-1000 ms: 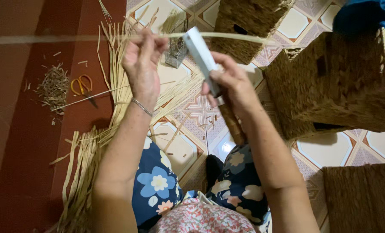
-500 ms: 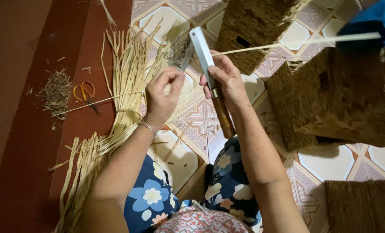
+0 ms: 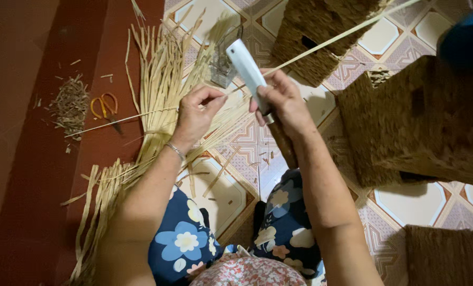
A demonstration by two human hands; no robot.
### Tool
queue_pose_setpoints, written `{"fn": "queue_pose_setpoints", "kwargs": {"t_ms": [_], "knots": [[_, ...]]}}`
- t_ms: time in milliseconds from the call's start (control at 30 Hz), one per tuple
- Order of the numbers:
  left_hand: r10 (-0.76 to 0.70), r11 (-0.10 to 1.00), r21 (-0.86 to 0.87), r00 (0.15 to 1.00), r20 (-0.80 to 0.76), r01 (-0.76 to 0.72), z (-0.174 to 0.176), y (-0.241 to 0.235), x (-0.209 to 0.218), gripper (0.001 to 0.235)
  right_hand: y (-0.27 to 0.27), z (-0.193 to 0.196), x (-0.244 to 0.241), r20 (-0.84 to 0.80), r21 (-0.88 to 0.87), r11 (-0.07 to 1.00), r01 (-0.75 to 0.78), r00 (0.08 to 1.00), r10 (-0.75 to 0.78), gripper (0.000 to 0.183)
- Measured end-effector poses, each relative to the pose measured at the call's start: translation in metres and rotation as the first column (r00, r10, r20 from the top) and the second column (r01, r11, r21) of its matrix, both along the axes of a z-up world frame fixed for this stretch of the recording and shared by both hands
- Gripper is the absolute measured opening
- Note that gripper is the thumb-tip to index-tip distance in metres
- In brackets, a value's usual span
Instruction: The person sits on the floor and uses a knife to shave thin bamboo strips, repeatedly drawing the blade along each strip to smooth and thin it. The person handles the strips one at a time, placing shaved pieces aside on the floor.
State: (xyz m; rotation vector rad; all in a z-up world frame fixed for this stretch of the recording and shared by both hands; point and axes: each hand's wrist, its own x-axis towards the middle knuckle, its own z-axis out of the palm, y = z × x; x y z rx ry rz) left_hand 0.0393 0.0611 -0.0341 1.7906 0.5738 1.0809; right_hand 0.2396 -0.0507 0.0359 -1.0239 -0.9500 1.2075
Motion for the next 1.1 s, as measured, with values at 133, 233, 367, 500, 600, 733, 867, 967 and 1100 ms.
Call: {"fn": "queue_pose_setpoints", "kwargs": {"t_ms": [133, 233, 367, 500, 600, 733, 867, 967, 1100], "knots": [[-0.022, 0.999, -0.047, 0.999, -0.041, 0.020, -0.002, 0.004, -0.011, 0.004, -0.010, -0.001, 0.025, -0.032, 0.060, 0.996, 0.070, 0.997, -0.068, 0.023], [-0.008, 0.999, 0.031, 0.997, -0.083, 0.010, 0.005, 0.008, -0.017, 0.003, -0.017, -0.003, 0.037, -0.080, 0.126, 0.983, 0.135, 0.989, -0.125, 0.022], [-0.037, 0.999, -0.041, 0.987, -0.154, 0.031, 0.014, 0.003, -0.007, 0.013, -0.016, -0.006, 0.030, 0.005, 0.078, 0.985, 0.157, 0.988, -0.158, 0.021], [-0.079, 0.992, -0.108, 0.987, -0.140, 0.064, 0.017, -0.014, 0.008, 0.015, -0.013, -0.009, 0.000, 0.139, -0.004, 0.999, 0.048, 0.989, -0.046, 0.018], [-0.072, 0.997, 0.024, 0.993, -0.091, 0.075, 0.018, -0.019, 0.010, 0.008, -0.016, -0.007, -0.012, 0.118, -0.030, 0.999, -0.019, 0.993, 0.022, 0.018], [-0.110, 0.994, 0.023, 0.992, -0.054, 0.111, 0.022, -0.015, 0.003, 0.005, -0.020, 0.003, 0.003, 0.105, -0.019, 0.999, 0.037, 0.994, -0.035, 0.019], [-0.092, 0.992, 0.086, 0.994, -0.056, 0.096, 0.025, -0.015, -0.005, 0.003, -0.027, 0.007, 0.027, 0.022, 0.055, 0.995, 0.081, 0.996, -0.083, 0.020], [-0.052, 0.990, 0.121, 0.989, -0.141, 0.069, 0.028, -0.016, -0.009, 0.004, -0.036, 0.007, 0.038, -0.037, 0.076, 0.988, 0.138, 0.990, -0.135, 0.020], [-0.082, 0.992, 0.085, 0.991, -0.104, 0.091, 0.028, -0.013, -0.013, 0.003, -0.044, 0.006, 0.053, -0.080, 0.113, 0.976, 0.188, 0.981, -0.179, 0.019]]}}
